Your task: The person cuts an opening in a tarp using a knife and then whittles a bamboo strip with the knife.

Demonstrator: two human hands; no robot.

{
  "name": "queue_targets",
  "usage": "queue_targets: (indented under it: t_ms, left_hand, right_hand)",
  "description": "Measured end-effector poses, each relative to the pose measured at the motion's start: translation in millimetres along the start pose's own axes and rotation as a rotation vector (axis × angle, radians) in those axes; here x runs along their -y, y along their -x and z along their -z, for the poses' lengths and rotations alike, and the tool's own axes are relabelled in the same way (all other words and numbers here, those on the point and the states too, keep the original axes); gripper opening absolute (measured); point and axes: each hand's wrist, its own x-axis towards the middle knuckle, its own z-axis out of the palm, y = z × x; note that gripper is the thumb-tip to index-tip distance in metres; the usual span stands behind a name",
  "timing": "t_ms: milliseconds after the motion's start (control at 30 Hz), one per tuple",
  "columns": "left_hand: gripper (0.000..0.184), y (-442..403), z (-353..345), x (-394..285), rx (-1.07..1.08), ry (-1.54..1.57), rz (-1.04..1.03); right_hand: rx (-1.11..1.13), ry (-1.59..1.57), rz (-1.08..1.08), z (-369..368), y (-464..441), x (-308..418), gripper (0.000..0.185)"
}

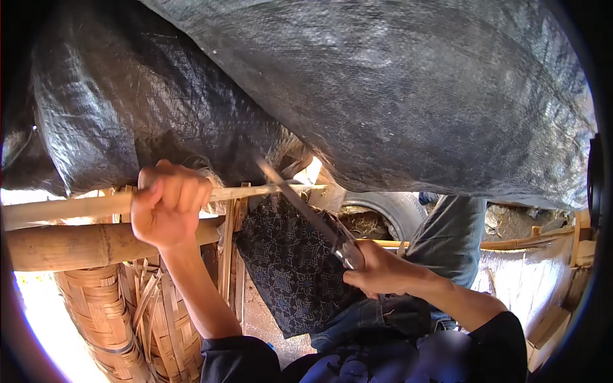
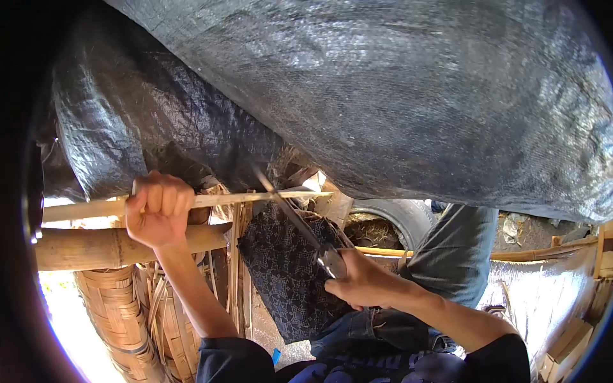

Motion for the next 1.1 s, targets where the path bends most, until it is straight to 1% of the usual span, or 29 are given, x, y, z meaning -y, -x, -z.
queue_targets:
  t_ms: [100,133,167,233,267,300,367,400,433,500,533,600,633,667,700,767,800,833,867,900,967,1033,1100]
  left_hand:
    - [0.040,-5.5,-3.4,2.3,0.034,-0.062,0.034]
    - [0.041,-7.8,-2.5,2.4,0.056,-0.084,0.046]
    - [0.041,-10.0,-0.2,2.2,0.053,-0.086,0.049]
    - [0.041,-15.0,4.3,2.2,0.104,-0.068,0.057]
    - [0.041,-16.8,5.6,2.7,0.107,-0.072,0.063]
    - [0.041,-19.6,6.7,3.8,0.116,-0.066,0.064]
    - [0.042,-22.6,7.4,4.6,0.141,-0.057,0.075]
    - [0.042,-22.1,9.4,3.3,0.141,-0.058,0.082]
    - [0.043,-21.3,11.2,2.6,0.135,-0.057,0.092]
    - [0.043,-24.2,11.6,2.5,0.161,-0.079,0.104]
    - [0.043,-25.0,11.6,3.1,0.171,-0.093,0.094]
    - [0.043,-27.0,10.1,5.1,0.184,-0.103,0.078]
    - [0.043,-26.9,8.7,5.8,0.157,-0.104,0.072]
    - [0.043,-27.9,7.3,6.2,0.130,-0.107,0.068]
    - [0.043,-30.1,5.9,7.5,0.132,-0.107,0.068]
    - [0.043,-33.1,1.6,9.8,0.156,-0.103,0.068]
    - [0.043,-36.0,0.3,9.8,0.167,-0.108,0.067]
    - [0.043,-35.8,-1.2,9.8,0.172,-0.121,0.074]
    - [0.043,-33.6,-2.1,9.7,0.169,-0.133,0.086]
    - [0.043,-32.6,-2.3,10.4,0.159,-0.132,0.097]
    - [0.043,-37.1,-1.7,13.1,0.169,-0.105,0.080]
    - [0.043,-38.8,-1.5,14.3,0.165,-0.100,0.074]
    - [0.043,-37.7,-2.7,13.9,0.164,-0.096,0.079]
  right_hand:
    - [-0.009,-0.086,0.068,20.4,9.2,17.8,0.013]
    - [-0.073,-0.026,0.095,23.8,12.9,20.4,0.012]
    - [-0.068,-0.028,0.094,26.8,15.3,22.4,0.012]
    - [0.038,-0.219,0.153,31.0,19.1,24.3,0.013]
    - [0.047,-0.236,0.079,27.1,16.7,20.7,0.012]
    - [0.046,-0.246,0.086,25.3,9.2,12.7,0.012]
    - [0.030,-0.122,-0.044,23.2,-3.7,0.9,0.012]
    - [-0.038,-0.012,-0.027,27.3,-2.3,-0.7,0.012]
    - [-0.045,-0.040,-0.129,38.3,12.3,27.1,0.012]
    - [0.002,-0.086,0.046,52.8,7.5,18.4,0.012]
    - [-0.065,0.064,0.055,54.3,15.0,26.5,0.013]
    - [-0.044,0.016,0.072,51.7,21.4,26.8,0.014]
    - [-0.022,-0.030,0.092,50.3,25.2,28.2,0.015]
    - [-0.012,0.046,-0.033,42.9,29.8,42.1,0.018]
    - [-0.007,-0.003,0.103,29.6,6.8,3.4,0.021]
    - [-0.051,0.000,0.085,22.4,-10.9,-4.7,0.018]
    - [-0.081,-0.013,0.005,30.0,-11.7,-8.0,0.017]
    - [-0.105,-0.031,-0.081,40.1,-0.3,13.5,0.016]
    - [-0.099,-0.005,0.013,47.4,7.9,22.7,0.014]
    - [-0.088,-0.011,0.006,47.2,7.0,17.9,0.014]
    - [-0.074,0.006,0.234,50.6,6.9,13.0,0.015]
    - [-0.063,-0.023,0.138,40.6,8.4,15.2,0.018]
    - [0.006,-0.088,0.084,30.8,-7.3,-5.1,0.023]
